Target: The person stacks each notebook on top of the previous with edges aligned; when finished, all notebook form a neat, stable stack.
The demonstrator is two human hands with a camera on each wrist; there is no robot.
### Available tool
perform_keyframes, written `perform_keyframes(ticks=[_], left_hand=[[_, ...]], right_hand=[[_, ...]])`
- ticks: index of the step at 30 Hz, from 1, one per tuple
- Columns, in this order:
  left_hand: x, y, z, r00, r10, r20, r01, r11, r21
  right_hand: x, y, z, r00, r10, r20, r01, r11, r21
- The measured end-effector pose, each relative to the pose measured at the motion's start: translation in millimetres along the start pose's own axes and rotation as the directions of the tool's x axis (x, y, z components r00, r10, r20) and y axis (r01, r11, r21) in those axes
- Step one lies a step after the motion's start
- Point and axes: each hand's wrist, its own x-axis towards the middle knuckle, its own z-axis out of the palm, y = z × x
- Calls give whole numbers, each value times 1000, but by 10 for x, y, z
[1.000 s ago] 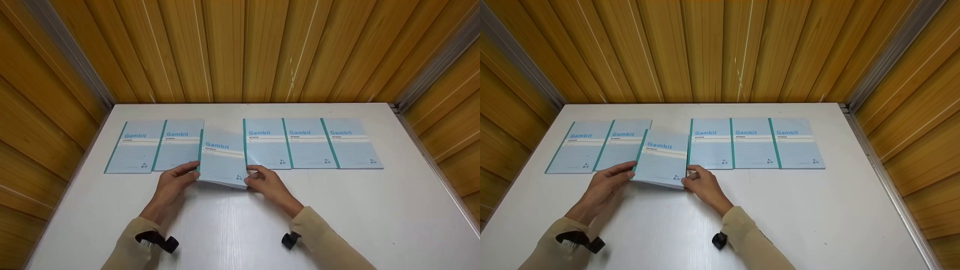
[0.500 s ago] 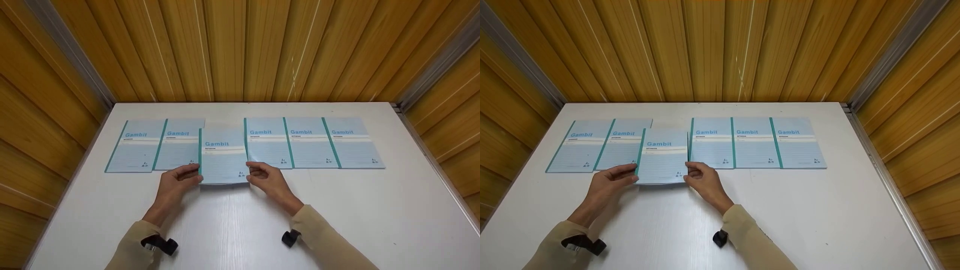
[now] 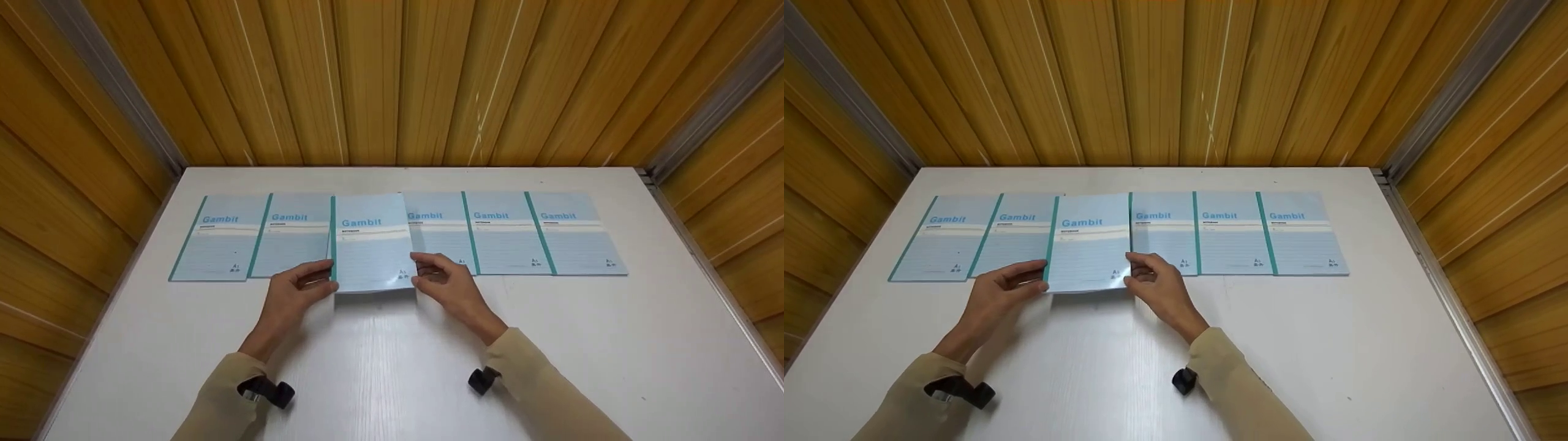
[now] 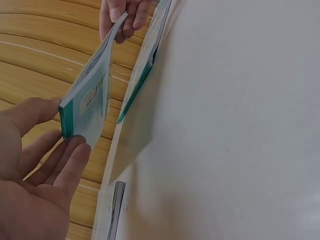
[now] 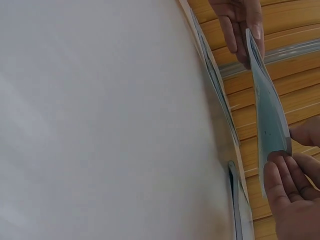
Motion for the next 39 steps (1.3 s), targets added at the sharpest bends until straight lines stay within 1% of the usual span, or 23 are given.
perform_keyframes(ticks=[6, 15, 22, 27, 33, 39], left_hand=[[86, 41, 92, 999, 32, 22, -32, 999, 9], [216, 79, 264, 998, 53, 46, -53, 999, 5], [302, 109, 393, 994, 80, 68, -81, 997, 12], [371, 111, 483, 994, 75, 84, -79, 996, 48], [436, 127, 590, 993, 75, 96, -82, 995, 64], [494, 126, 701, 992, 64, 109, -68, 997, 37]], right_hand=[[15, -29, -126, 1000, -20, -14, 20, 1000, -7], [12, -27, -289, 999, -7, -50, 5, 999, -54], [13, -10, -424, 998, -11, -57, 7, 998, -60], [2, -6, -522, 997, 13, -74, -20, 995, -100], [-10, 5, -625, 996, 30, -86, -43, 987, -153], [-19, 30, -706, 994, 38, -102, -54, 985, -161]])
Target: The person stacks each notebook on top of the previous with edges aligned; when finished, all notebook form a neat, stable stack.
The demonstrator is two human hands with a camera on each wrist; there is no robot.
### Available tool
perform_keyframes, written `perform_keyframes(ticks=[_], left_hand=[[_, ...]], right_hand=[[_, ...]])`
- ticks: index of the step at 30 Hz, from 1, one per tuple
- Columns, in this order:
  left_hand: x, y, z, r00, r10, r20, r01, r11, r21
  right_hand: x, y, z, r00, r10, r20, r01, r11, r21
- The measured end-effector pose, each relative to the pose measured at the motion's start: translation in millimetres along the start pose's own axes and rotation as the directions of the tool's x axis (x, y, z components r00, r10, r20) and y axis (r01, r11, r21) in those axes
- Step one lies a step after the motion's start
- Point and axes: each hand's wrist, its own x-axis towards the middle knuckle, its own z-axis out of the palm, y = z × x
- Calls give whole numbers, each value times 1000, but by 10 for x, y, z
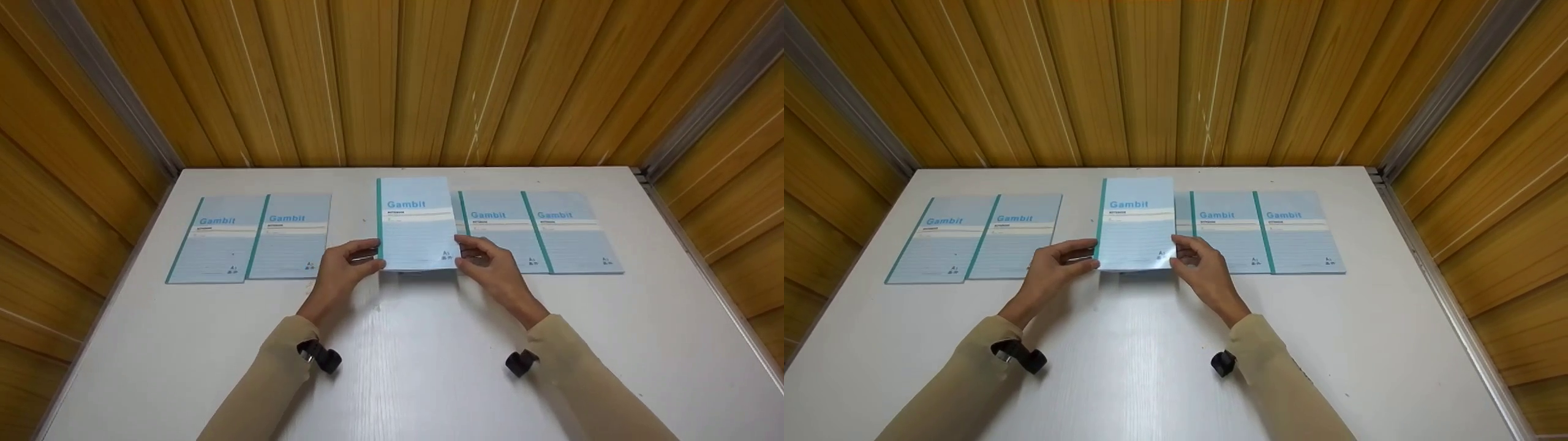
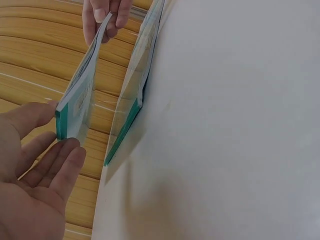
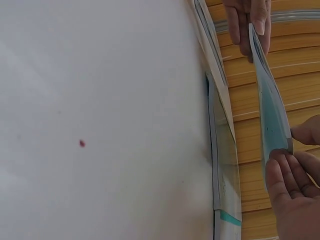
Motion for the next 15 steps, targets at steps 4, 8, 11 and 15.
perform_keyframes(ticks=[4, 8, 11, 15], left_hand=[[45, -2, 68, 1000, -11, 8, 11, 1000, 4], [85, -8, 124, 1000, -3, 17, 3, 1000, 28], [112, -26, 167, 1000, 4, 24, -5, 999, 39], [153, -45, 230, 1000, -3, 31, 2, 999, 39]], right_hand=[[-2, 27, -51, 1000, 18, -7, -18, 1000, 1], [7, 71, -100, 999, 33, -5, -33, 999, 10], [15, 107, -127, 999, 41, -13, -41, 999, 9], [23, 160, -157, 998, 55, -26, -56, 998, -14]])
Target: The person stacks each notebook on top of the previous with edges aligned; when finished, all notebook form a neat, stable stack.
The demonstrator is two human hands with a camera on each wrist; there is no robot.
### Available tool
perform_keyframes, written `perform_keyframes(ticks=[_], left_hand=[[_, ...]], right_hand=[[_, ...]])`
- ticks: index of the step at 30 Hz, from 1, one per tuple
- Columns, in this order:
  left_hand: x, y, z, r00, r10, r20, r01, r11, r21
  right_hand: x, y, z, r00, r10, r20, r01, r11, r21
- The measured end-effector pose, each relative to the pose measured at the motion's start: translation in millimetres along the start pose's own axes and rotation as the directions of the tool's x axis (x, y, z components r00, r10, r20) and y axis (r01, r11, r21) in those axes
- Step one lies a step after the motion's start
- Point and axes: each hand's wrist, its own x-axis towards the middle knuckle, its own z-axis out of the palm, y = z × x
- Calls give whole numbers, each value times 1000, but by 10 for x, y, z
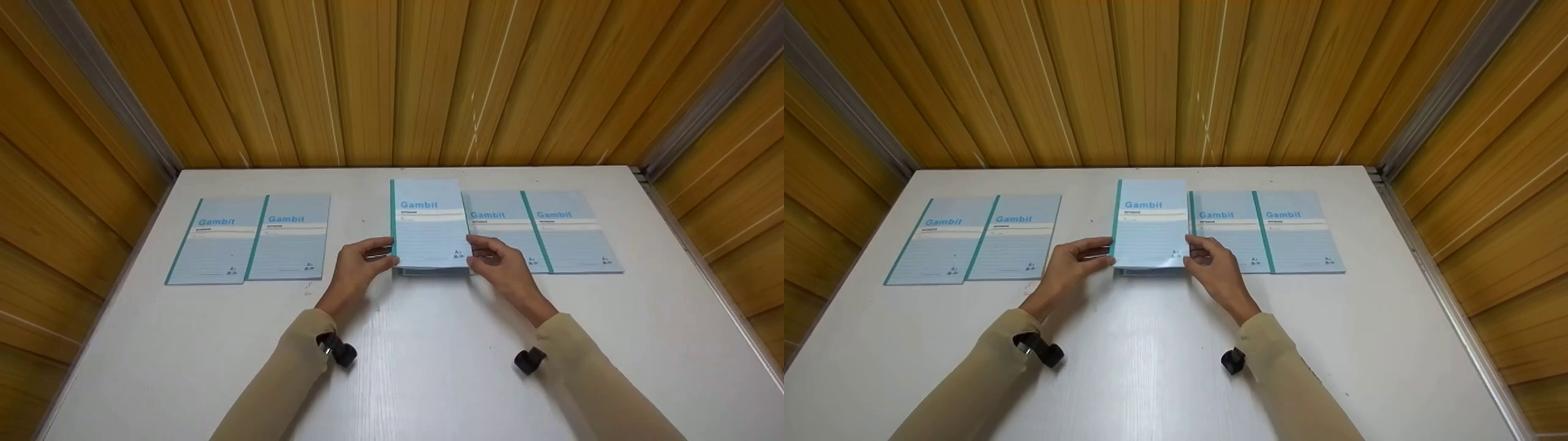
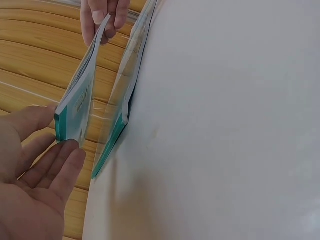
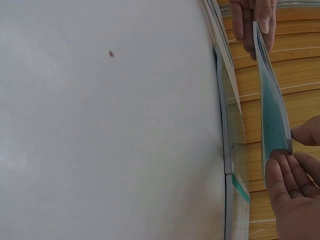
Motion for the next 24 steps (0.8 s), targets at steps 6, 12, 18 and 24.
perform_keyframes(ticks=[6, 12, 18, 24], left_hand=[[47, -19, 90, 1000, -19, -8, 19, 1000, 10], [67, -38, 167, 999, -41, -14, 41, 998, 37], [81, -78, 211, 999, -44, -15, 45, 998, 46], [96, -122, 241, 999, -31, -31, 33, 996, 83]], right_hand=[[12, 70, -25, 999, 45, -2, -45, 999, -22], [0, 131, -36, 998, 63, 1, -63, 998, -24], [1, 180, -37, 999, 47, 3, -47, 998, -47], [21, 192, -30, 999, 35, 5, -34, 995, -98]])
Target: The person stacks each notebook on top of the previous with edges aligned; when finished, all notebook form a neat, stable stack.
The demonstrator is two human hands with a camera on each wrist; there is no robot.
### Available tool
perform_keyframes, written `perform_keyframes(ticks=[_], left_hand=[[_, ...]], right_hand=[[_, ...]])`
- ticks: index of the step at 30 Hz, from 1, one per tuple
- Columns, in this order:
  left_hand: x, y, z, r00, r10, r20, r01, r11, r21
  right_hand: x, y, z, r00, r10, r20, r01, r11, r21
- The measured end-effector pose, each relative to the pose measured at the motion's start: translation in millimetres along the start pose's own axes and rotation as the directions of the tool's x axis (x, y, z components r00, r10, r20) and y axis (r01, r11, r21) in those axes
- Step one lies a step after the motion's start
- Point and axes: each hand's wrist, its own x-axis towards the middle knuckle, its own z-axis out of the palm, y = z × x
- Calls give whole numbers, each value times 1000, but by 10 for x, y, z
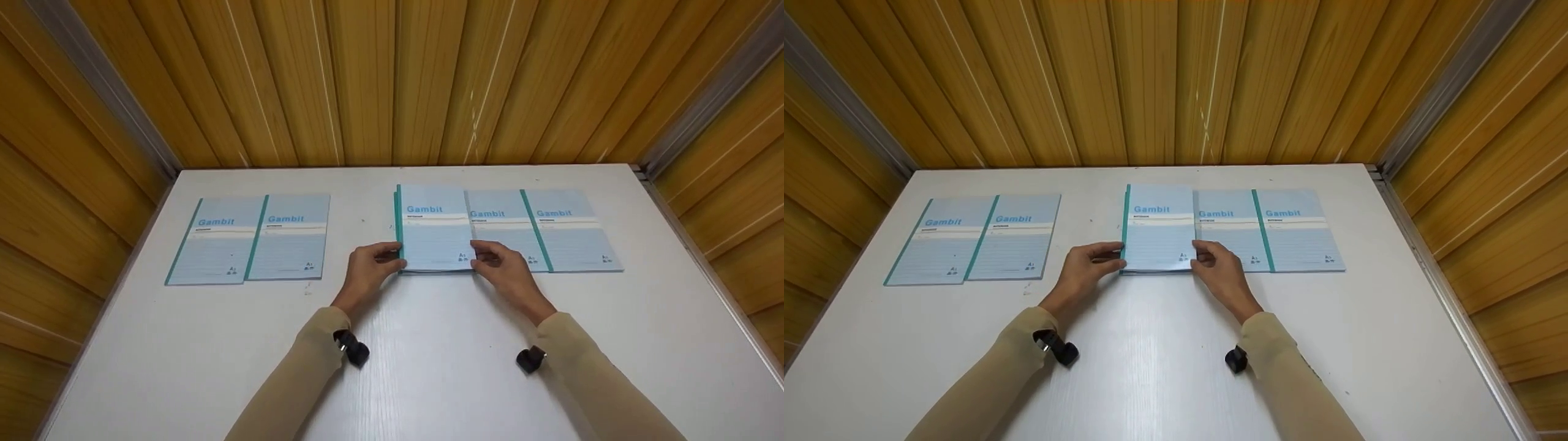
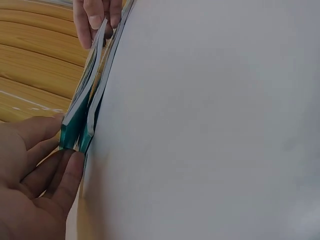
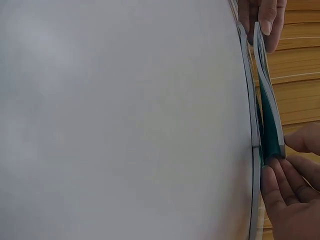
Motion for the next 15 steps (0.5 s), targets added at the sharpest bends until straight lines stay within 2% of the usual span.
perform_keyframes(ticks=[15], left_hand=[[5, -33, 32, 1000, -1, -31, 1, 1000, 5]], right_hand=[[-26, -57, 30, 1000, -6, 1, 6, 994, -106]])
